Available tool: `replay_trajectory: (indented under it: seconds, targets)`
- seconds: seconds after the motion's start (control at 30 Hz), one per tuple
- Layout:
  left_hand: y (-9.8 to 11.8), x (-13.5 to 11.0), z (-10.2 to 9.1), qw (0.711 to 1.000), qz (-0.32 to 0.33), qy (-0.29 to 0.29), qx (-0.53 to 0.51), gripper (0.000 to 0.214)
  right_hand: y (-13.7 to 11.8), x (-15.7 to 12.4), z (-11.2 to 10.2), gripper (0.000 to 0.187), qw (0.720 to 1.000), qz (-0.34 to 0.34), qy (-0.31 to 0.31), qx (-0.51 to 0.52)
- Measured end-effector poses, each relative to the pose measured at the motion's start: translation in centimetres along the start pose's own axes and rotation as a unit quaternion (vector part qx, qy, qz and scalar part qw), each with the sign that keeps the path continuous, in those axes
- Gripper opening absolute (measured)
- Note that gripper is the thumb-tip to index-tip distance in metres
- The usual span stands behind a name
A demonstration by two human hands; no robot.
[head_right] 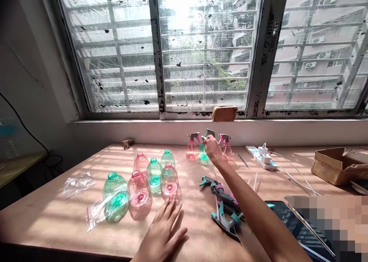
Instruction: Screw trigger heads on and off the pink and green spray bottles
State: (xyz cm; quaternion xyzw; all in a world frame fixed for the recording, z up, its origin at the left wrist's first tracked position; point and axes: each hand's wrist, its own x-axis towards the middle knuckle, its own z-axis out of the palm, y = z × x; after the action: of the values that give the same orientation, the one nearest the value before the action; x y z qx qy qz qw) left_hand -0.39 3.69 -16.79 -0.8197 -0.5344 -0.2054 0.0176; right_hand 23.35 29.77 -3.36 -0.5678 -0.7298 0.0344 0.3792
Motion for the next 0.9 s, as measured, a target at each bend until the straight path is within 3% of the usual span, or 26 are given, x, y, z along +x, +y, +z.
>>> replay_trajectory:
  seconds: [0.17, 0.23, 0.37, 0.5, 0.6, 0.77, 0.83, 0.9]
  targets:
    - [-0.5, 0.0, 0.4, 1.000, 0.013, 0.011, -0.018, 0.055, 0.9, -6.2, -2.7, 0.014, 0.998, -0.054, 0.015, 0.010]
    - [-0.5, 0.0, 0.5, 0.999, 0.023, 0.024, -0.021, 0.055, 1.6, -9.5, -3.9, 0.022, 0.998, -0.059, 0.024, 0.013]
    - [-0.2, 0.2, 0.1, 0.999, 0.046, 0.012, -0.015, 0.058, 3.0, -15.7, -5.3, 0.059, 0.999, -0.046, 0.008, 0.022]
    - [-0.5, -0.1, 0.4, 0.998, 0.045, 0.020, -0.033, 0.059, 3.9, -20.4, -5.5, 0.064, 0.995, 0.067, -0.018, 0.076]
    - [-0.6, -0.4, 0.9, 0.996, 0.033, 0.025, -0.080, 0.070, 4.2, -23.3, -4.9, 0.063, 0.955, 0.139, 0.023, 0.261]
    - [0.3, -0.4, 0.2, 0.982, -0.027, 0.040, -0.183, 0.104, 4.3, -27.2, -2.9, 0.066, 0.840, 0.223, 0.081, 0.488]
    - [0.5, -0.4, -0.5, 0.976, -0.020, 0.040, -0.215, 0.114, 4.0, -27.9, -2.3, 0.060, 0.821, 0.230, 0.065, 0.519]
    - [0.5, -0.4, -1.1, 0.973, 0.010, 0.032, -0.230, 0.117, 3.5, -28.0, -2.3, 0.058, 0.820, 0.220, 0.027, 0.528]
